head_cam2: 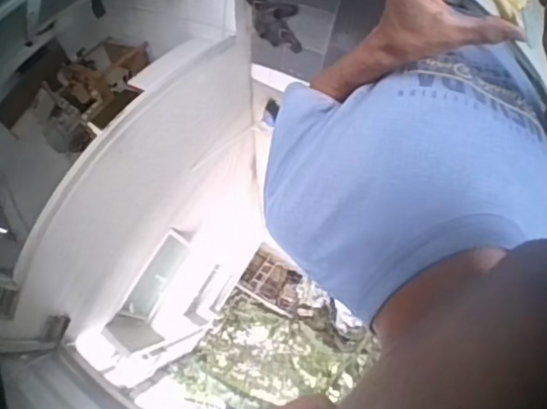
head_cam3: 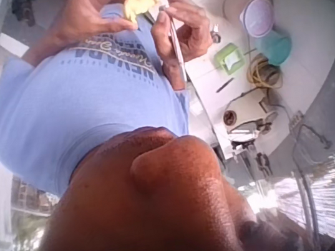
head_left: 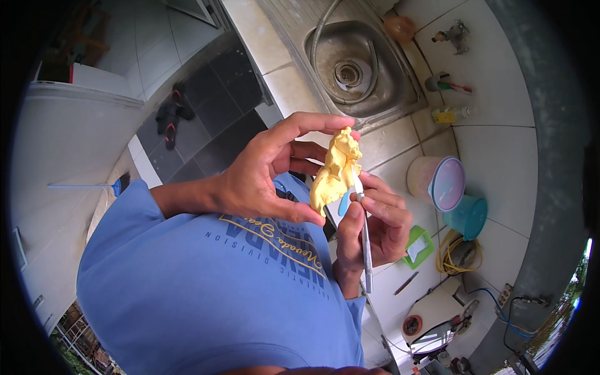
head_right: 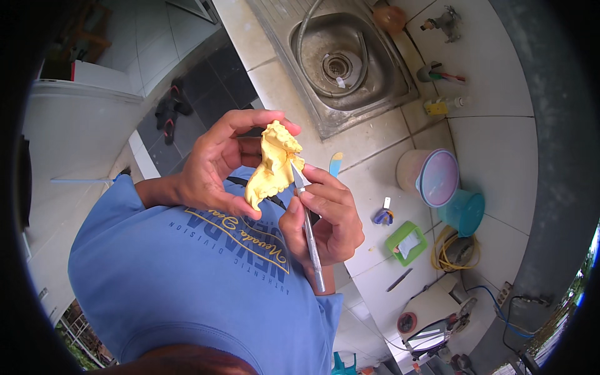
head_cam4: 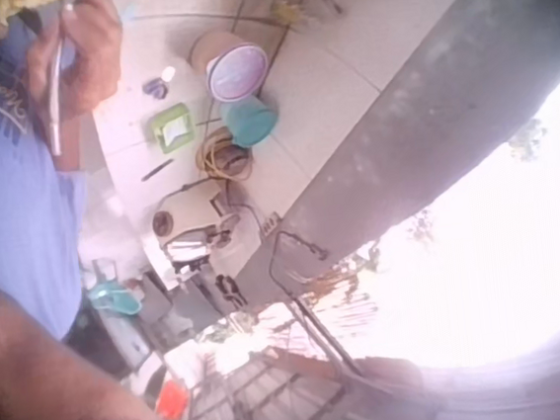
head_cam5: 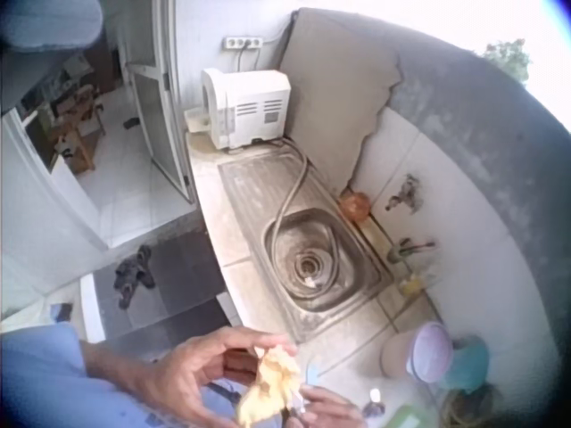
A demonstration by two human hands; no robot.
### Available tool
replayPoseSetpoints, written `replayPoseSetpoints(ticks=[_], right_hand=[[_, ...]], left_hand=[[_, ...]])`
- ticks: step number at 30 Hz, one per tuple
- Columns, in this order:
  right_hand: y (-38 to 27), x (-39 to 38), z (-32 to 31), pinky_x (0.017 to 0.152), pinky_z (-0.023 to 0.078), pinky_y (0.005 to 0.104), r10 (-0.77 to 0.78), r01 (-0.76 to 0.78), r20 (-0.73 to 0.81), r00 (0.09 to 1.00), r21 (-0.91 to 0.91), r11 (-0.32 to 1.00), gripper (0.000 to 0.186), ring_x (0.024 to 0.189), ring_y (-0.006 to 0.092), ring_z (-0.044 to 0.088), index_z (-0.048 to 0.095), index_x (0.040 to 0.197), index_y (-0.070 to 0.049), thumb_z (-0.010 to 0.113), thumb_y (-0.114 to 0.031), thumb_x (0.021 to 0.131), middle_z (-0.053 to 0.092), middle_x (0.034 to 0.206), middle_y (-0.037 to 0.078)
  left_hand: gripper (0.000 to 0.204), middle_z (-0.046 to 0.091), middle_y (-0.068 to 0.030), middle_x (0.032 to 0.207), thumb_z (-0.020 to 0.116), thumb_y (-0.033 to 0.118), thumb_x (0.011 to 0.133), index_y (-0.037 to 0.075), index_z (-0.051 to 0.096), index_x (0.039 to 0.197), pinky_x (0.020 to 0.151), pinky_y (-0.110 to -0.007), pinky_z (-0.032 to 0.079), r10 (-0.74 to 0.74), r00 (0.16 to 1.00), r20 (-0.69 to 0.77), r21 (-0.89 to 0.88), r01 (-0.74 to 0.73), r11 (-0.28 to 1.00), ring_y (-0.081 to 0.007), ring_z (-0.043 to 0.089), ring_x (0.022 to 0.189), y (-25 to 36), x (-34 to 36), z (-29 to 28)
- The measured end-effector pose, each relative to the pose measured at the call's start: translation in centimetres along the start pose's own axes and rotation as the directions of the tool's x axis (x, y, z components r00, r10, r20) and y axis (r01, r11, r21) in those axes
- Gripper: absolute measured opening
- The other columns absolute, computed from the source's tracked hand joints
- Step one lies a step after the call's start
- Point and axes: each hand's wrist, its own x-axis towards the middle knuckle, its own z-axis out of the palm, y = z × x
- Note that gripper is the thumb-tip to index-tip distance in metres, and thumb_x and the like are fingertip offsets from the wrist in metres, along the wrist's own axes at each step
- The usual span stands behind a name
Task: The person trims a yellow dental model using a small tool, washes a spatula in a sink, walks to an adjacent room to retrieve an instrument from a desk, and continues scraping and cleaning the base of the dental model at the workbench.
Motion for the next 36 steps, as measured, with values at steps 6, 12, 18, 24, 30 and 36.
replayPoseSetpoints(ticks=[6, 12, 18, 24, 30, 36], right_hand=[[-0.2, 0.3, 0.1, 0.08, 0.057, 0.0429, -0.022, 0.024, 0.032, 0.999, -0.053, 0.998, 0.019, 0.085, 0.034, 0.07, 0.058, 0.088, 0.003, 0.068, 0.008, 0.073, 0.065, 0.078, 0.017], [-0.4, 0.4, 0.1, 0.08, 0.057, 0.0423, -0.019, 0.027, 0.075, 0.997, -0.112, 0.993, 0.02, 0.084, 0.0333, 0.07, 0.059, 0.088, 0.004, 0.068, 0.009, 0.071, 0.066, 0.079, 0.017], [-0.4, -0.1, 0.1, 0.077, 0.057, 0.0401, -0.049, 0.056, 0.077, 0.996, -0.092, 0.994, 0.022, 0.082, 0.0337, 0.069, 0.06, 0.09, 0.004, 0.069, 0.008, 0.071, 0.065, 0.077, 0.017], [-1.7, 0.6, -0.8, 0.066, 0.054, 0.0322, -0.09, 0.098, 0.042, 0.995, -0.282, 0.954, 0.017, 0.076, 0.0242, 0.066, 0.068, 0.095, -0.002, 0.072, -0.012, 0.082, 0.064, 0.08, 0.013], [-2.4, 1.7, -1.9, 0.056, 0.047, 0.0278, -0.07, 0.264, 0.353, 0.933, -0.54, 0.799, 0.037, 0.068, 0.0164, 0.055, 0.075, 0.107, -0.016, 0.077, -0.03, 0.073, 0.051, 0.078, 0.004], [-2.4, 2.8, -1.6, 0.053, 0.047, 0.0282, -0.115, 0.424, 0.504, 0.856, -0.559, 0.712, 0.04, 0.067, 0.0157, 0.056, 0.074, 0.107, -0.016, 0.079, -0.028, 0.07, 0.052, 0.078, 0.003]], left_hand=[[0.101, 0.036, -0.0212, 0.145, 0.087, 0.008, 0.067, 0.008, 0.024, 0.145, 0.105, -0.043, 0.044, 0.019, 1.0, 0.008, 0.028, -0.019, 0.999, -0.0284, 0.047, 0.129, 0.2, -0.3, -0.1], [0.101, 0.036, -0.021, 0.145, 0.087, 0.008, 0.067, 0.008, 0.024, 0.146, 0.105, -0.043, 0.043, 0.021, 1.0, 0.019, 0.035, -0.022, 0.999, -0.0285, 0.047, 0.129, 0.4, -0.5, -0.2], [0.102, 0.038, -0.0206, 0.144, 0.088, 0.011, 0.067, 0.006, 0.023, 0.146, 0.105, -0.042, 0.043, -0.009, 1.0, 0.008, 0.001, 0.009, 1.0, -0.0278, 0.049, 0.128, 0.4, -0.8, -0.3], [0.107, 0.042, -0.0194, 0.141, 0.09, 0.025, 0.065, 0.002, 0.023, 0.146, 0.104, -0.039, 0.045, -0.16, 0.987, -0.025, -0.176, 0.154, 0.972, -0.0265, 0.052, 0.124, 1.1, -0.8, -0.2], [0.107, 0.043, -0.0192, 0.139, 0.09, 0.031, 0.066, 0.001, 0.025, 0.146, 0.102, -0.038, 0.047, -0.203, 0.979, -0.005, -0.204, 0.197, 0.959, -0.0268, 0.054, 0.122, 1.3, -0.8, -0.4], [0.104, 0.046, -0.0187, 0.137, 0.089, 0.028, 0.067, 0.0, 0.027, 0.145, 0.101, -0.039, 0.047, -0.218, 0.976, 0.015, -0.198, 0.217, 0.956, -0.0279, 0.055, 0.121, 1.3, -0.8, -0.7]])
